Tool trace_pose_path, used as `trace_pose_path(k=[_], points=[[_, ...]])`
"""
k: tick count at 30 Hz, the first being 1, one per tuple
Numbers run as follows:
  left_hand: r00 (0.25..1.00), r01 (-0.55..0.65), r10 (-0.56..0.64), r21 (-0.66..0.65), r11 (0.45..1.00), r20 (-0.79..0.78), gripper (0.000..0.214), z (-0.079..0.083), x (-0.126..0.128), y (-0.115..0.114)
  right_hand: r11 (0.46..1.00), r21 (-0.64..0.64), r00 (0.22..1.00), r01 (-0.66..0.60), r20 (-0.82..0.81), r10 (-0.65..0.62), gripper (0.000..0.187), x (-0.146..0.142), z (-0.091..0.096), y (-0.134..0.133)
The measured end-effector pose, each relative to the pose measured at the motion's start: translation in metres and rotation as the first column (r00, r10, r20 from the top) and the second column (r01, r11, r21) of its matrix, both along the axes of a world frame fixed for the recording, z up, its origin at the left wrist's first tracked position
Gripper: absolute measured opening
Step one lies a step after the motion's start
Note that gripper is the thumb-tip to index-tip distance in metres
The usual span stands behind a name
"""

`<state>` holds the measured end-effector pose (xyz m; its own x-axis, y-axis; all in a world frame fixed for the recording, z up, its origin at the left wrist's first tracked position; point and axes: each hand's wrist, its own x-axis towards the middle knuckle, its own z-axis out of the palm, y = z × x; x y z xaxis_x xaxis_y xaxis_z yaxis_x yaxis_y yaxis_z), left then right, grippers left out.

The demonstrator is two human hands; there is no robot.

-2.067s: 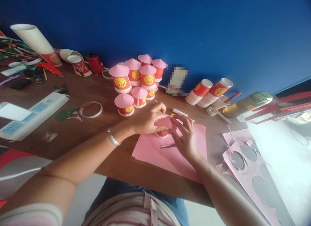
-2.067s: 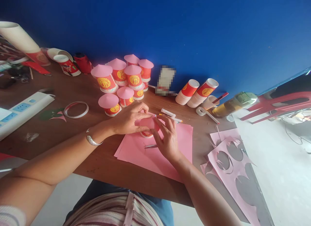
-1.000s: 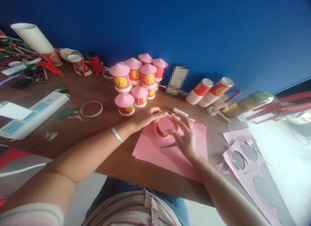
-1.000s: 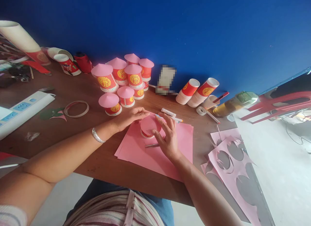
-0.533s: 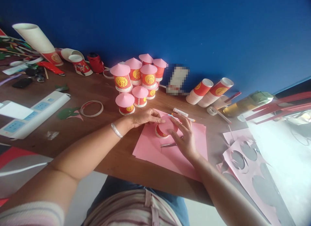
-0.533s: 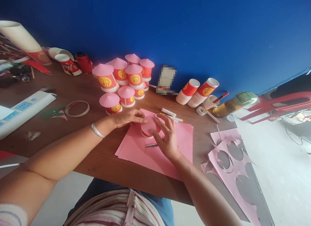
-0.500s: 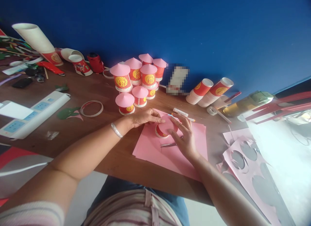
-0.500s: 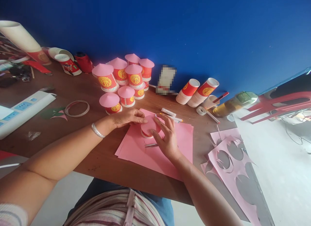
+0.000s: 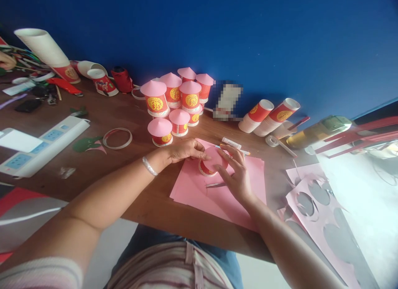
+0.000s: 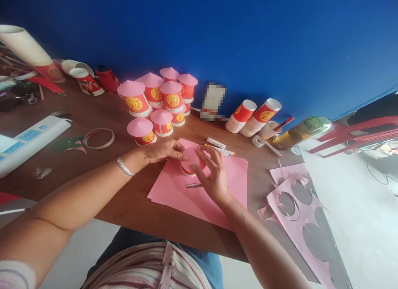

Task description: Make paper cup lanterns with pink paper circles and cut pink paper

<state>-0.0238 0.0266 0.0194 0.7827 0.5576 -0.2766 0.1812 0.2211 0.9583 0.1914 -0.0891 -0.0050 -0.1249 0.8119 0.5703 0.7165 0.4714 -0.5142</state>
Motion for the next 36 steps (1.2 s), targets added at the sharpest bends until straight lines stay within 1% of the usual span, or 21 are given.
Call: trace_pose_path(k=[7, 11, 16, 18, 20, 23, 27, 30, 33, 36], points=[[1.000, 0.006, -0.005, -0.026, 1.000, 0.026, 0.054, -0.003, 0.000, 0.001, 0.999, -0.034, 1.000, 0.006, -0.009, -0.006, 0.042, 0.000, 0.000, -0.001], [0.999, 0.019, -0.018, -0.028, 0.999, 0.037, 0.053, -0.007, 0.000, 0.002, 1.000, -0.025, 1.000, -0.004, -0.015, 0.003, 0.042, 0.000, -0.001, 0.000], [1.000, -0.003, 0.003, -0.017, 1.000, 0.027, 0.053, -0.002, -0.002, 0.002, 1.000, -0.016, 0.999, -0.013, -0.031, 0.012, 0.041, 0.000, -0.002, 0.000], [1.000, -0.004, 0.004, -0.004, 1.000, 0.018, 0.052, 0.002, -0.002, 0.002, 1.000, -0.016, 0.999, -0.008, -0.036, 0.007, 0.040, 0.000, -0.002, 0.000], [1.000, 0.013, -0.013, 0.036, 0.999, 0.006, 0.052, 0.003, -0.002, 0.000, 1.000, -0.011, 0.999, -0.002, -0.038, 0.002, 0.039, -0.001, -0.001, 0.000], [0.999, 0.031, -0.032, 0.088, 0.996, 0.008, 0.049, 0.002, 0.000, -0.002, 1.000, -0.017, 1.000, 0.005, -0.029, -0.005, 0.039, -0.001, 0.000, 0.000], [0.999, 0.044, -0.045, 0.074, 0.996, 0.010, 0.048, -0.004, 0.002, -0.002, 1.000, -0.018, 0.999, -0.001, -0.032, 0.000, 0.040, 0.000, 0.000, 0.000], [0.999, 0.048, -0.047, 0.080, 0.996, -0.013, 0.049, -0.004, 0.002, 0.000, 1.000, -0.012, 0.999, -0.003, -0.039, 0.002, 0.040, 0.000, -0.001, 0.000], [0.999, 0.026, -0.021, 0.146, 0.989, -0.037, 0.050, 0.001, 0.000, -0.001, 1.000, -0.010, 0.999, -0.001, -0.038, 0.001, 0.040, 0.000, -0.001, 0.000], [0.995, -0.052, 0.073, 0.263, 0.963, -0.069, 0.054, 0.010, -0.002, -0.005, 1.000, -0.008, 0.999, -0.001, -0.037, 0.001, 0.040, -0.001, 0.000, 0.000]])
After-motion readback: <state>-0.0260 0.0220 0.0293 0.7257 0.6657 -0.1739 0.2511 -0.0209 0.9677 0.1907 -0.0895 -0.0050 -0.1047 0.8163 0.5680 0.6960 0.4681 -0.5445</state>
